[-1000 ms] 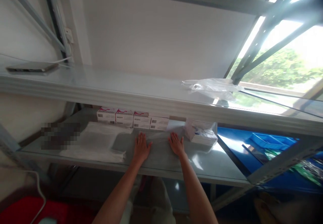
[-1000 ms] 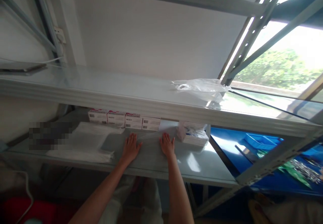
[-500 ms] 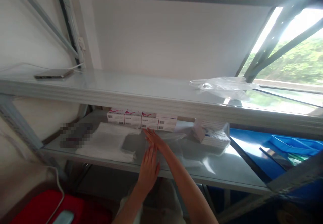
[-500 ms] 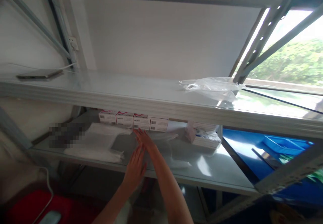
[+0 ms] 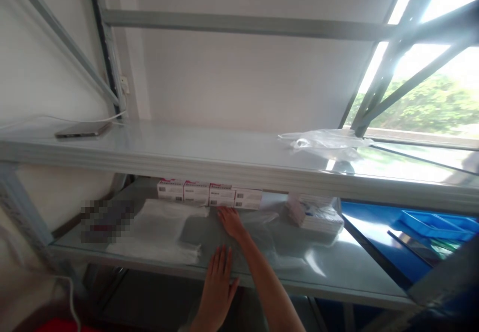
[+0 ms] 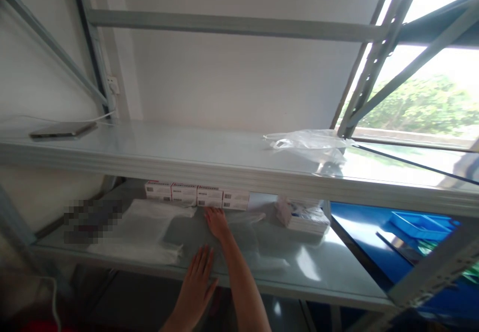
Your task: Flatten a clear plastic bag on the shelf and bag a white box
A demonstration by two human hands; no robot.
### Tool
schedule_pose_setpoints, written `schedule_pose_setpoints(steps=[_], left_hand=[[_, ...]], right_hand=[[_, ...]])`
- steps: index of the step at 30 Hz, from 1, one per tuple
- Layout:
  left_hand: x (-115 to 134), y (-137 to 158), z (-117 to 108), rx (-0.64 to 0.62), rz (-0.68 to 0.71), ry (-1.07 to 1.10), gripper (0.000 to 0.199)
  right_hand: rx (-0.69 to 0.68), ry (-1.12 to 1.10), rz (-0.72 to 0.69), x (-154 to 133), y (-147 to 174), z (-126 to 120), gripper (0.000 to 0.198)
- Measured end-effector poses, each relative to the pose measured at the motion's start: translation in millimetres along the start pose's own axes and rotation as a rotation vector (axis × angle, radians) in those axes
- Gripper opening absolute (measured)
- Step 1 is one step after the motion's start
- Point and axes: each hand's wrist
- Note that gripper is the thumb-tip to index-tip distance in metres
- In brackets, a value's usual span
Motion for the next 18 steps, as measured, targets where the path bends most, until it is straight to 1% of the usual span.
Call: schedule_pose_setpoints(steps=[2,4,5,7,8,9,11,12,13,14,16,18], left_hand=[[0.8,6.5,-6.0,-0.012,-0.004,0.044,0.06],[2.8,18.0,-14.7,-0.009,-0.08,0.129,0.052],[3.8,25.0,-19.7,0.004,-0.155,0.195,0.046],[5.7,38.3,-29.3,0.02,-0.361,0.37,0.036],[6.3,43.2,-32.8,-0.004,-0.469,0.478,0.034],[6.7,46.1,-35.0,-0.067,-0.575,0.609,0.035],[7.1,45.7,-34.1,-0.274,-0.738,0.889,0.042],[7.4,42.8,-31.3,-0.392,-0.781,1.036,0.045],[7.9,38.6,-27.4,-0.455,-0.792,1.118,0.051],[8.7,33.5,-22.9,-0.486,-0.793,1.171,0.056],[10.9,22.7,-15.2,-0.48,-0.784,1.24,0.061],[13.3,14.1,-14.0,-0.379,-0.771,1.238,0.063]], right_hand=[[0.01,0.005,0.052,-1.5,0.3,-7.7,0.037],[-0.002,-0.004,0.097,-2.5,1.5,-14.1,0.032],[-0.017,-0.017,0.114,-2.7,2.3,-16.4,0.03],[-0.057,-0.052,0.13,-2.3,4.0,-18.5,0.027],[-0.081,-0.075,0.135,-1.5,4.8,-18.5,0.025],[-0.102,-0.099,0.143,-0.3,5.5,-18.0,0.024],[-0.143,-0.181,0.176,2.1,7.1,-17.2,0.017],[-0.171,-0.242,0.203,2.9,8.2,-17.6,0.011],[-0.182,-0.312,0.197,3.6,9.6,-19.0,0.008],[-0.188,-0.388,0.179,4.2,11.3,-21.3,0.009],[-0.19,-0.421,0.13,6.2,14.8,-28.5,0.015],[-0.194,-0.487,0.039,9.2,19.5,-38.4,0.022]])
Point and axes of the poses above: each hand's wrist, its own y-axis away from the middle knuckle, its own z-axis out of the palm, x = y × z, and after that the axes turned 12 degrees about -x, right-handed
